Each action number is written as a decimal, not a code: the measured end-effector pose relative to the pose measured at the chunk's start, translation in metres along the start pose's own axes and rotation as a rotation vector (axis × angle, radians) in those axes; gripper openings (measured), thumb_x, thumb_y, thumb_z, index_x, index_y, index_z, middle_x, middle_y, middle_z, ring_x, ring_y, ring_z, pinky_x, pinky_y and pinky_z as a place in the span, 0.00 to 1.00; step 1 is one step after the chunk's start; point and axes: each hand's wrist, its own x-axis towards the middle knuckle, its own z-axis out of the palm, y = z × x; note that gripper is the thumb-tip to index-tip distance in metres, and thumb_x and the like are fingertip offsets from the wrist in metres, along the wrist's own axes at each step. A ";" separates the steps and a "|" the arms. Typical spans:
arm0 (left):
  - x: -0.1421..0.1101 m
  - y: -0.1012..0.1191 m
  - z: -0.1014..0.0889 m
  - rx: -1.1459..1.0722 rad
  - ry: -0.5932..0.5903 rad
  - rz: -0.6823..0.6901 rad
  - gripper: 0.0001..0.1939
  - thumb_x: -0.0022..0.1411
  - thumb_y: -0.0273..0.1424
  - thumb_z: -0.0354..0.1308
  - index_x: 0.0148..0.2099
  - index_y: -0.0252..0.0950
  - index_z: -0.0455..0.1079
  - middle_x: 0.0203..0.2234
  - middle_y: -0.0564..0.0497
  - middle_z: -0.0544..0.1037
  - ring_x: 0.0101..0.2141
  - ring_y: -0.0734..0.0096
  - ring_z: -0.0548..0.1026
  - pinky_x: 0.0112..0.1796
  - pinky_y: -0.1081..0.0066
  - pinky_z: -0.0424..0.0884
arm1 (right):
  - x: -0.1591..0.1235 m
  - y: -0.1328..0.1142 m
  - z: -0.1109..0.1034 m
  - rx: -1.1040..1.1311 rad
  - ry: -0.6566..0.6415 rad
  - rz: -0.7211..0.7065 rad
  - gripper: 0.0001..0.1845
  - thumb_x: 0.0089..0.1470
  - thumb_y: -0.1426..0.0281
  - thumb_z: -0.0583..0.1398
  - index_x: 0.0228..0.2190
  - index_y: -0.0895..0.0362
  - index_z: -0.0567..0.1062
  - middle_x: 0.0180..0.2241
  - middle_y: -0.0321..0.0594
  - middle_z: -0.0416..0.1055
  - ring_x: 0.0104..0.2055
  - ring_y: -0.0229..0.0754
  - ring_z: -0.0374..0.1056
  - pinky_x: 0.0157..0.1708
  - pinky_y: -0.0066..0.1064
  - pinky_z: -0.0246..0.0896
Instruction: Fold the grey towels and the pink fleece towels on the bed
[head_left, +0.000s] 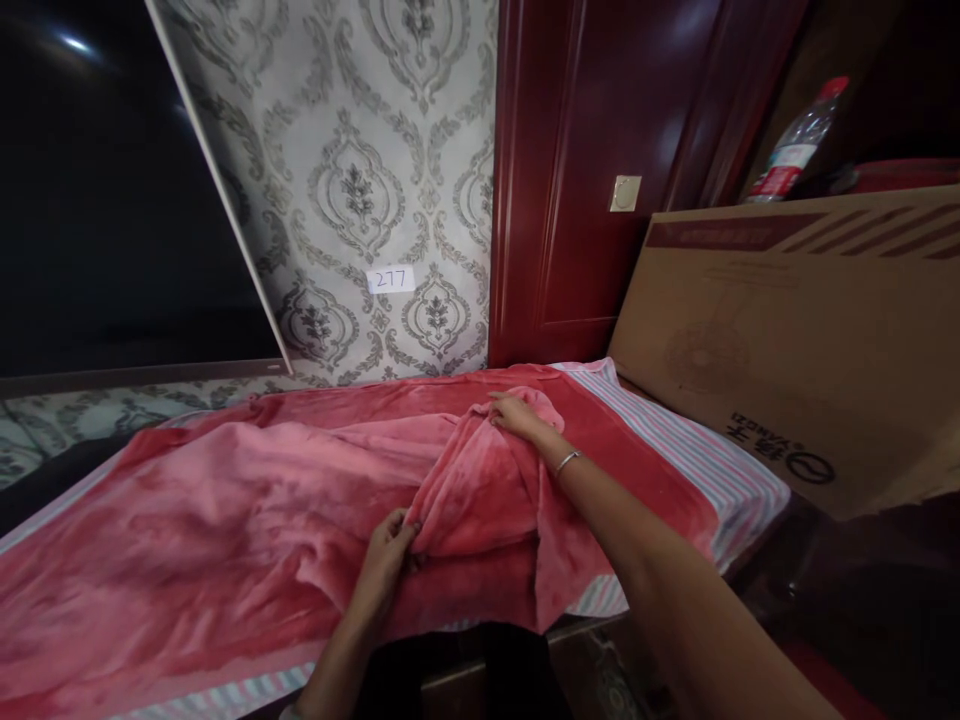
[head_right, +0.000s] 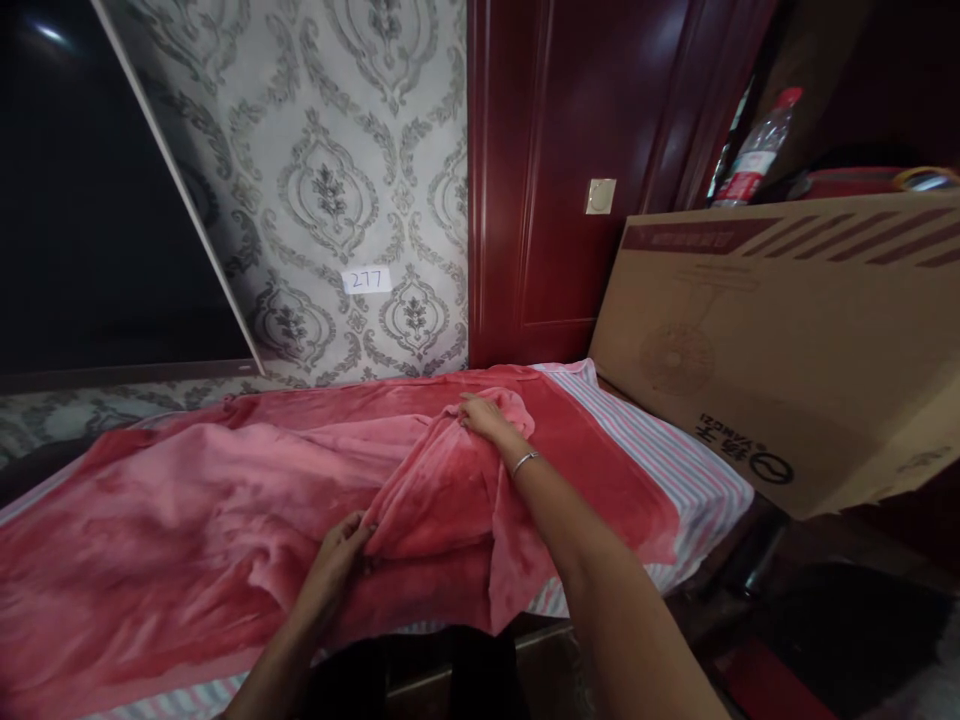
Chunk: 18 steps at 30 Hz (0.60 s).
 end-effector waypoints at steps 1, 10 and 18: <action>0.002 0.000 0.001 0.012 -0.009 -0.015 0.26 0.44 0.54 0.68 0.31 0.37 0.69 0.14 0.57 0.69 0.15 0.74 0.65 0.19 0.74 0.58 | 0.000 -0.001 0.004 -0.008 -0.001 0.011 0.08 0.51 0.79 0.61 0.28 0.56 0.78 0.37 0.43 0.80 0.45 0.44 0.74 0.46 0.29 0.65; 0.014 0.039 -0.002 0.048 0.197 0.187 0.25 0.45 0.54 0.66 0.27 0.36 0.68 0.16 0.57 0.68 0.19 0.75 0.65 0.21 0.74 0.61 | -0.032 -0.005 -0.073 0.007 0.361 0.031 0.10 0.60 0.74 0.56 0.38 0.57 0.78 0.45 0.48 0.75 0.47 0.46 0.70 0.50 0.36 0.64; 0.011 0.079 -0.041 0.137 0.681 0.375 0.12 0.58 0.41 0.56 0.30 0.38 0.64 0.19 0.56 0.69 0.21 0.72 0.66 0.24 0.72 0.63 | -0.146 -0.043 -0.132 0.192 0.682 -0.165 0.07 0.59 0.63 0.64 0.30 0.52 0.76 0.31 0.38 0.74 0.35 0.44 0.68 0.37 0.35 0.64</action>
